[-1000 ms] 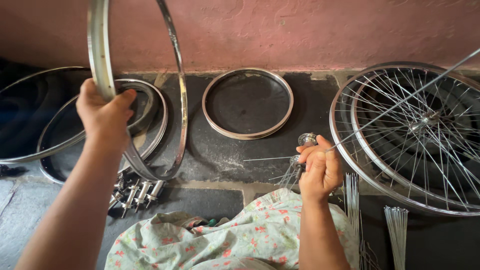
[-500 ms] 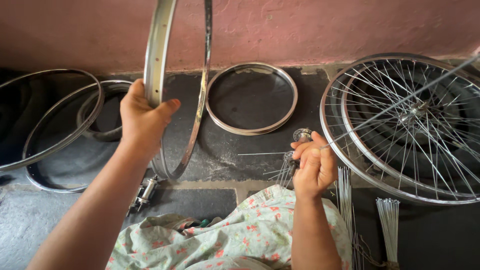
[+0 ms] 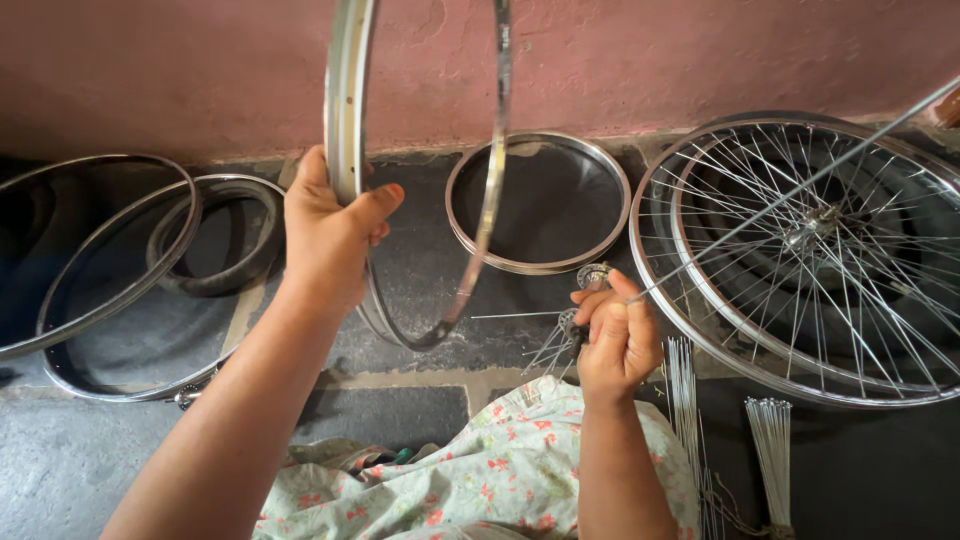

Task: The person inserts spokes into a bicycle hub, then attaches the hub to a rim and threads the spokes through the rim holes. The person continues to insert and adjust spokes around the rim.

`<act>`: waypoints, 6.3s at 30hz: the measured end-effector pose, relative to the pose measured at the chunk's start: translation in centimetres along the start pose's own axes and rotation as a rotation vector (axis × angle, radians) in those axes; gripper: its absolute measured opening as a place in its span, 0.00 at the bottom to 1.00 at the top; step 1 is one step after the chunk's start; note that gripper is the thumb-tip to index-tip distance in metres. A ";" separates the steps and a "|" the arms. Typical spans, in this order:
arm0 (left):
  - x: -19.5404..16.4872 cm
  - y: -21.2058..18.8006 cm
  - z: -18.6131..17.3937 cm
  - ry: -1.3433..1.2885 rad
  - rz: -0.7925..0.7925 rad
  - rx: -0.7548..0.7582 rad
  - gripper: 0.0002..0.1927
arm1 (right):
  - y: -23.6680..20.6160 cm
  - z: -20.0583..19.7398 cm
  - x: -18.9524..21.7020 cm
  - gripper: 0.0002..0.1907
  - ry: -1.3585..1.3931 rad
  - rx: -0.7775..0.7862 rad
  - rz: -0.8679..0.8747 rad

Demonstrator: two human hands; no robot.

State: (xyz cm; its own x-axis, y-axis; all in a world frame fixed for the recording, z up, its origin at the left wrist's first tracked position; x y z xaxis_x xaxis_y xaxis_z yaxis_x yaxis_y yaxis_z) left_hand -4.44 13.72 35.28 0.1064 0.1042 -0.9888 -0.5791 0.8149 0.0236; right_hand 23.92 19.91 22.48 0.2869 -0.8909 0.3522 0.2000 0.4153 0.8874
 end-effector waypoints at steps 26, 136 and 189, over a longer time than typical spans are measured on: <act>2.5 -11.6 -7.3 0.129 0.208 -0.307 0.12 | -1.2 2.3 0.3 0.15 0.102 0.107 0.021; 12.3 -21.5 -3.8 0.105 0.261 0.359 0.43 | -3.6 11.4 -4.9 0.17 -0.259 0.462 -0.075; -2.2 -10.0 -2.7 0.526 0.320 -0.107 0.52 | -3.1 8.2 -4.7 0.20 -0.355 0.443 -0.031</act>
State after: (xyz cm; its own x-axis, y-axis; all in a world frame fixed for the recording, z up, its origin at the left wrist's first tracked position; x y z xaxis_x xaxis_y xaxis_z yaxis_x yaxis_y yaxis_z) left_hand -1.07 3.84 36.83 -0.4820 0.0168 -0.8760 -0.5969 0.7257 0.3423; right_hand 14.30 21.30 20.47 -0.0603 -0.9404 0.3346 -0.2310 0.3392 0.9119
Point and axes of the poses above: each hand's wrist, its own y-axis towards the middle knuckle, its own z-axis out of the palm, x = y × z, the point moved 5 cm from there along y, towards the middle knuckle, and after that the axes turned 15 degrees about -z, right-handed, at the moved point
